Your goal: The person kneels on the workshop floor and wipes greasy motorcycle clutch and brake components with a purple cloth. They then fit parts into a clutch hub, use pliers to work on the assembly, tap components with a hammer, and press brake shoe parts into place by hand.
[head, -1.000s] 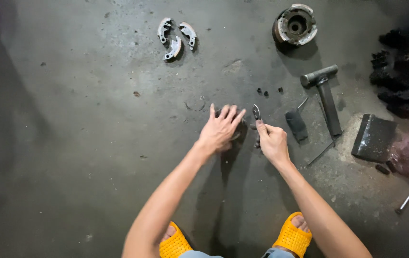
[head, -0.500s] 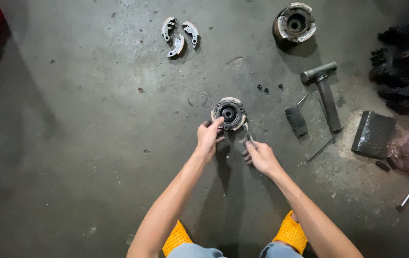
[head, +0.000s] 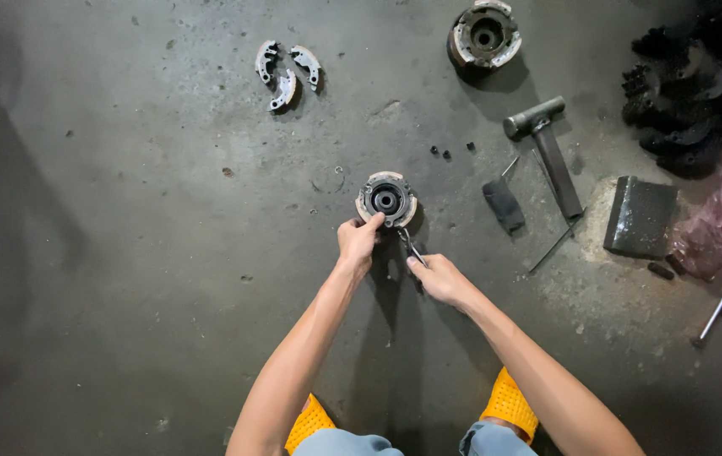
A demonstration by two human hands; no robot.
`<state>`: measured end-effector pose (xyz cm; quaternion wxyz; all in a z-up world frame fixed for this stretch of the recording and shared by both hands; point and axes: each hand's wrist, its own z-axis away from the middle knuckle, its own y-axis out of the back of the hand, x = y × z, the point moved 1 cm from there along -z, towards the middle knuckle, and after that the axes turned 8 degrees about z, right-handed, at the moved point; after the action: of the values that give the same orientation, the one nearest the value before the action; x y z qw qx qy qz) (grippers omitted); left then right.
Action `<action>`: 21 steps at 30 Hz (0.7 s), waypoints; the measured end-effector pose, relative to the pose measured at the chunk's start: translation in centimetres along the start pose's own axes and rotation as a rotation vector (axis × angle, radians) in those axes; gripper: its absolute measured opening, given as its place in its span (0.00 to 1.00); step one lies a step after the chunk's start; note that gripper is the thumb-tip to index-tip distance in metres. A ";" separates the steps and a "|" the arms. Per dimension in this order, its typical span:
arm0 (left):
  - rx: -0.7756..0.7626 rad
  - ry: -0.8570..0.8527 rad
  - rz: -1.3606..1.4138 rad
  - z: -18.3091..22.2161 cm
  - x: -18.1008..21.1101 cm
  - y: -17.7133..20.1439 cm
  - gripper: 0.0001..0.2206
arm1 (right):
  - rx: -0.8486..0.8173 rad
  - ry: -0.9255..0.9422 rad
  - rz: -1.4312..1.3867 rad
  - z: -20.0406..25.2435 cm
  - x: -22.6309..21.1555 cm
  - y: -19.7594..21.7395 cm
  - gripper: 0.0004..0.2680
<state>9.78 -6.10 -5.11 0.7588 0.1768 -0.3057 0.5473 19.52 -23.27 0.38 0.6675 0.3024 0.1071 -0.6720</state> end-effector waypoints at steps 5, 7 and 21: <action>-0.016 -0.023 0.026 0.0 -0.1 0.0 0.13 | 0.017 0.013 0.055 -0.2 -0.8 0.0 0.18; -0.023 -0.014 0.027 0.1 0.0 -0.1 0.13 | 0.029 0.027 0.083 -0.2 -1.0 0.0 0.18; 0.025 -0.099 -0.020 0.2 0.2 -0.1 0.15 | 0.062 0.096 0.197 -0.6 -1.3 -0.1 0.18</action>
<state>9.83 -6.12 -4.87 0.7460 0.2161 -0.3342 0.5339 19.45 -21.81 0.56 0.7146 0.3639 0.0880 -0.5910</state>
